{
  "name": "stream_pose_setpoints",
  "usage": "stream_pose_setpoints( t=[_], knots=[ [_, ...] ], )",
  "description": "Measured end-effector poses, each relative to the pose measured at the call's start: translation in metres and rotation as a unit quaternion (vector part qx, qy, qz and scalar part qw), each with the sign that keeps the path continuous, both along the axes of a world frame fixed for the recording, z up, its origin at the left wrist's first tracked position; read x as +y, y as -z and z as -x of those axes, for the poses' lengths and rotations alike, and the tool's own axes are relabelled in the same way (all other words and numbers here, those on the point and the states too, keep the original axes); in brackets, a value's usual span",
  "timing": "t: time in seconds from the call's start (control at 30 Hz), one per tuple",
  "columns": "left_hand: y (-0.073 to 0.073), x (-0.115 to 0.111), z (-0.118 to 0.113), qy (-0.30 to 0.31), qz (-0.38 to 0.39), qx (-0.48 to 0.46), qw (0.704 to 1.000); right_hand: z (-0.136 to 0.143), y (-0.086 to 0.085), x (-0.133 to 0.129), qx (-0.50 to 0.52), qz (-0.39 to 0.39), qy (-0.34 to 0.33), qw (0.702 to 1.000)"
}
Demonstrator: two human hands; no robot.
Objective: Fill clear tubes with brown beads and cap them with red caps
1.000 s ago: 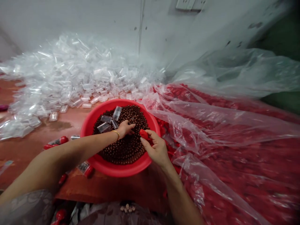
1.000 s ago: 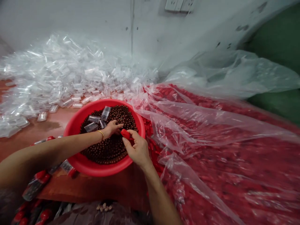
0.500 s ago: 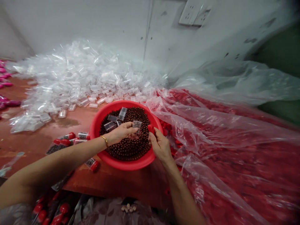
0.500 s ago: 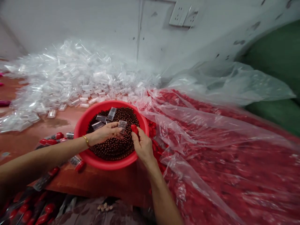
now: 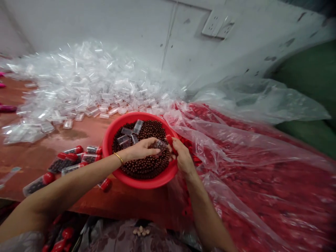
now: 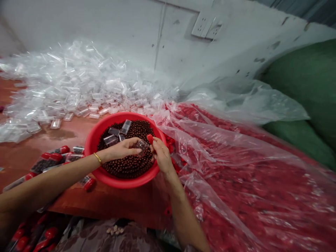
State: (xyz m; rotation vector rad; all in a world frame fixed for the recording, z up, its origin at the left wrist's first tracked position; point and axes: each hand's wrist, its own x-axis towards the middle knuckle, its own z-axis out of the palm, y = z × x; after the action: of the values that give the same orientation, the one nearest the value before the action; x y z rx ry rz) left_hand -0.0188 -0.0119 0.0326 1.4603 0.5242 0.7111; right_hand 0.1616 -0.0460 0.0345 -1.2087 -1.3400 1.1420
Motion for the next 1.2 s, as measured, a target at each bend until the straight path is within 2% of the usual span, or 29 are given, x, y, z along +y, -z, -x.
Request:
stream_pose_setpoints(
  t=[0.1,0.17,0.33,0.53,0.63,0.73,0.8,0.87,0.97,1.07,1.13,1.2],
  knots=[
    [-0.001,-0.002,0.001,-0.023,-0.032,0.025,0.999,0.002,-0.008,0.001,-0.006,0.016,-0.023,1.000],
    [-0.001,-0.003,0.002,-0.028,-0.054,0.058,0.996,0.002,-0.009,0.001,-0.046,-0.006,-0.037,0.998],
    [-0.003,-0.006,0.001,-0.048,-0.103,0.122,0.986,0.007,0.000,0.000,-0.108,-0.092,-0.019,0.990],
    [-0.002,-0.003,-0.001,-0.095,-0.161,0.150,0.971,0.013,0.010,-0.006,-0.160,-0.133,0.001,0.978],
    [-0.001,-0.002,-0.001,-0.114,-0.170,0.162,0.965,0.018,0.011,-0.009,-0.234,-0.191,0.013,0.953],
    [-0.001,-0.003,-0.001,-0.121,-0.198,0.187,0.954,0.018,0.007,-0.012,-0.331,-0.242,0.019,0.912],
    [-0.002,-0.005,0.000,-0.126,-0.222,0.224,0.941,0.013,0.000,-0.012,-0.388,-0.251,0.004,0.887],
    [-0.006,-0.007,-0.001,-0.127,-0.226,0.255,0.932,0.006,-0.008,-0.011,-0.409,-0.237,-0.019,0.881],
    [-0.013,-0.010,-0.003,-0.103,-0.221,0.279,0.929,0.001,-0.017,-0.004,-0.343,-0.192,0.008,0.920],
    [-0.017,-0.013,-0.003,-0.071,-0.250,0.293,0.920,0.012,-0.015,0.007,-0.168,-0.119,0.073,0.976],
    [-0.016,-0.014,-0.002,-0.049,-0.277,0.314,0.907,0.026,-0.010,0.015,-0.044,-0.046,0.057,0.996],
    [-0.013,-0.016,-0.001,-0.029,-0.306,0.332,0.892,0.040,-0.004,0.021,0.028,0.029,0.011,0.999]
  ],
)
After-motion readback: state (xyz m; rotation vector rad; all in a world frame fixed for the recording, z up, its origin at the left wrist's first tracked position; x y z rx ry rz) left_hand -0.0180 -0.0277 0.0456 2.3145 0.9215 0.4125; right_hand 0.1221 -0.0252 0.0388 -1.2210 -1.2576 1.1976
